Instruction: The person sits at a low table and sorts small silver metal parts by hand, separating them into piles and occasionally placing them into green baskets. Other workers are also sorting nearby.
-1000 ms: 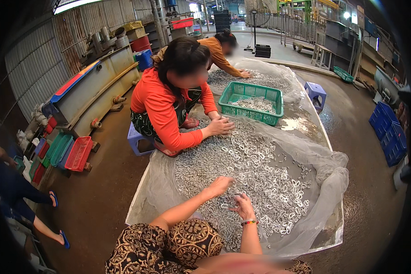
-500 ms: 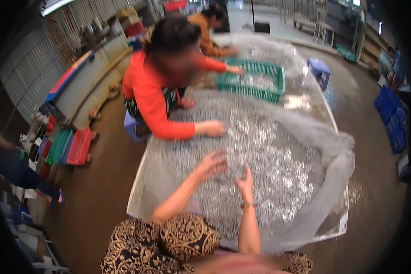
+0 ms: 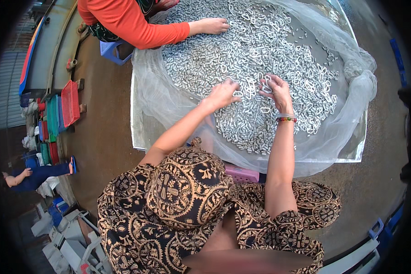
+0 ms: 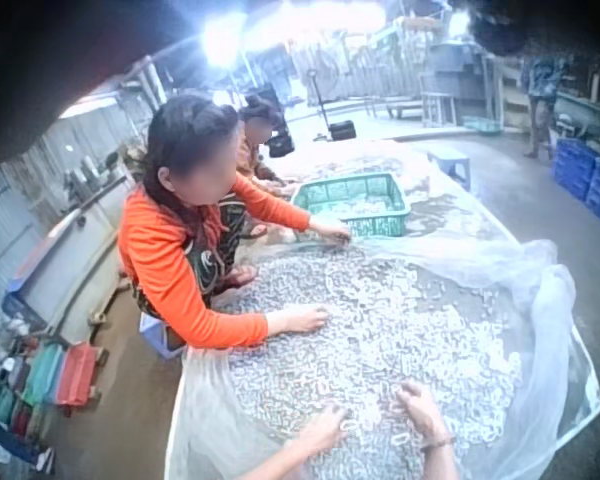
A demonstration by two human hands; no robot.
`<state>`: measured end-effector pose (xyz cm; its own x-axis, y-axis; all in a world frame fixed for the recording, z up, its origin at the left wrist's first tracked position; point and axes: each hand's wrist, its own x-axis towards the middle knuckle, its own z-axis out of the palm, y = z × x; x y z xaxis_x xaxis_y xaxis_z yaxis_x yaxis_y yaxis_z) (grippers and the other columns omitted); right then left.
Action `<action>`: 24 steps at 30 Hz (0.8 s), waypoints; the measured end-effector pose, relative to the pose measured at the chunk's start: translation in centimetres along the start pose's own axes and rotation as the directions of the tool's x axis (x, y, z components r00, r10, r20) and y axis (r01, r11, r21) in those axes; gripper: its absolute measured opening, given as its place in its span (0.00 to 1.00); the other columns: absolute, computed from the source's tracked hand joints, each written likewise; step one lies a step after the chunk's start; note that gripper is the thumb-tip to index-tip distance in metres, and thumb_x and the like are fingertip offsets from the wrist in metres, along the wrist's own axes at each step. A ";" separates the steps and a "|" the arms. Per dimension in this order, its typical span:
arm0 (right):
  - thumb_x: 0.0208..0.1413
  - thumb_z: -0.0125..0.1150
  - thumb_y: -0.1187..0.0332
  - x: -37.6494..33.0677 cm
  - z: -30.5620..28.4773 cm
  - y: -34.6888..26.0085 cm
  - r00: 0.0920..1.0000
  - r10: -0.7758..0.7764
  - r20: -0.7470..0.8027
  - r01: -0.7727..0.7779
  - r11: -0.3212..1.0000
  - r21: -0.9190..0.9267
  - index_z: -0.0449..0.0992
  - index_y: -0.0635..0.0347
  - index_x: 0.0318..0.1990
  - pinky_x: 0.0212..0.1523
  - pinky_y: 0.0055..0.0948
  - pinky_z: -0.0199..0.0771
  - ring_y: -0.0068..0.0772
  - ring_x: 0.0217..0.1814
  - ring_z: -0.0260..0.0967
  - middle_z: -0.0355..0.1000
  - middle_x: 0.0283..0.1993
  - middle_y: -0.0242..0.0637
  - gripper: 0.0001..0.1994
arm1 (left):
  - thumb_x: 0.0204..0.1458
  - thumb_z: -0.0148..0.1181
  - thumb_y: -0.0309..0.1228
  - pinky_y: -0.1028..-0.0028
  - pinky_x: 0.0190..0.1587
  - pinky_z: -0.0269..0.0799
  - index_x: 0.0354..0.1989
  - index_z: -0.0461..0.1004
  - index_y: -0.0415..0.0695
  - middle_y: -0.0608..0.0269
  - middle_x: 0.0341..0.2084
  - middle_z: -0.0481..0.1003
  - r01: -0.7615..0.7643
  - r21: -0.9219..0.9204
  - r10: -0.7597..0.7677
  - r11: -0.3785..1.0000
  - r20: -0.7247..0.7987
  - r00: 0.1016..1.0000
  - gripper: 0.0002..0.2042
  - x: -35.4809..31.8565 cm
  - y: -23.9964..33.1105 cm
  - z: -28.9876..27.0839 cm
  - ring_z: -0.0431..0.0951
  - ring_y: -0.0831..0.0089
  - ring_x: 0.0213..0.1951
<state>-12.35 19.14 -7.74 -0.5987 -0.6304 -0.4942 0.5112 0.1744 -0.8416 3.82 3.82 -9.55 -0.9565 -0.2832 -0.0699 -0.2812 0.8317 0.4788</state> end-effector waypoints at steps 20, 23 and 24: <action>0.48 0.58 0.72 2.0 2.5 3.8 0.944 -0.328 -0.039 0.240 0.762 -0.602 0.75 0.71 0.37 0.30 0.32 0.77 0.40 0.31 0.74 0.75 0.33 0.49 0.11 | 0.51 0.53 0.49 0.79 0.20 0.64 0.19 0.63 0.43 0.62 0.23 0.66 0.088 -0.959 -0.158 -0.268 0.134 0.978 0.22 -1.0 -5.0 -7.9 0.69 0.70 0.26; 0.49 0.56 0.72 2.1 0.8 2.0 0.972 -0.230 -0.056 0.210 0.946 -0.245 0.75 0.68 0.40 0.27 0.29 0.77 0.30 0.30 0.73 0.74 0.30 0.43 0.12 | 0.48 0.59 0.48 0.76 0.22 0.65 0.22 0.67 0.42 0.67 0.18 0.66 0.525 -0.639 -0.490 0.563 0.254 0.834 0.20 -0.9 -4.6 -5.0 0.69 0.72 0.23; 0.48 0.56 0.73 1.8 0.4 1.4 0.952 -0.298 -0.073 0.233 0.855 -0.464 0.75 0.64 0.42 0.30 0.32 0.75 0.33 0.29 0.73 0.74 0.29 0.44 0.12 | 0.45 0.64 0.45 0.70 0.26 0.67 0.25 0.71 0.41 0.65 0.16 0.69 0.325 -0.370 -0.355 0.870 -0.012 0.935 0.17 -1.2 -4.2 -3.6 0.72 0.68 0.22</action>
<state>-12.45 17.96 -9.76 -0.7670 -0.5970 -0.2350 0.0117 0.3533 -0.9354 6.42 -1.07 -8.31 -0.7936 -0.5656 -0.2242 -0.5271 0.4550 0.7178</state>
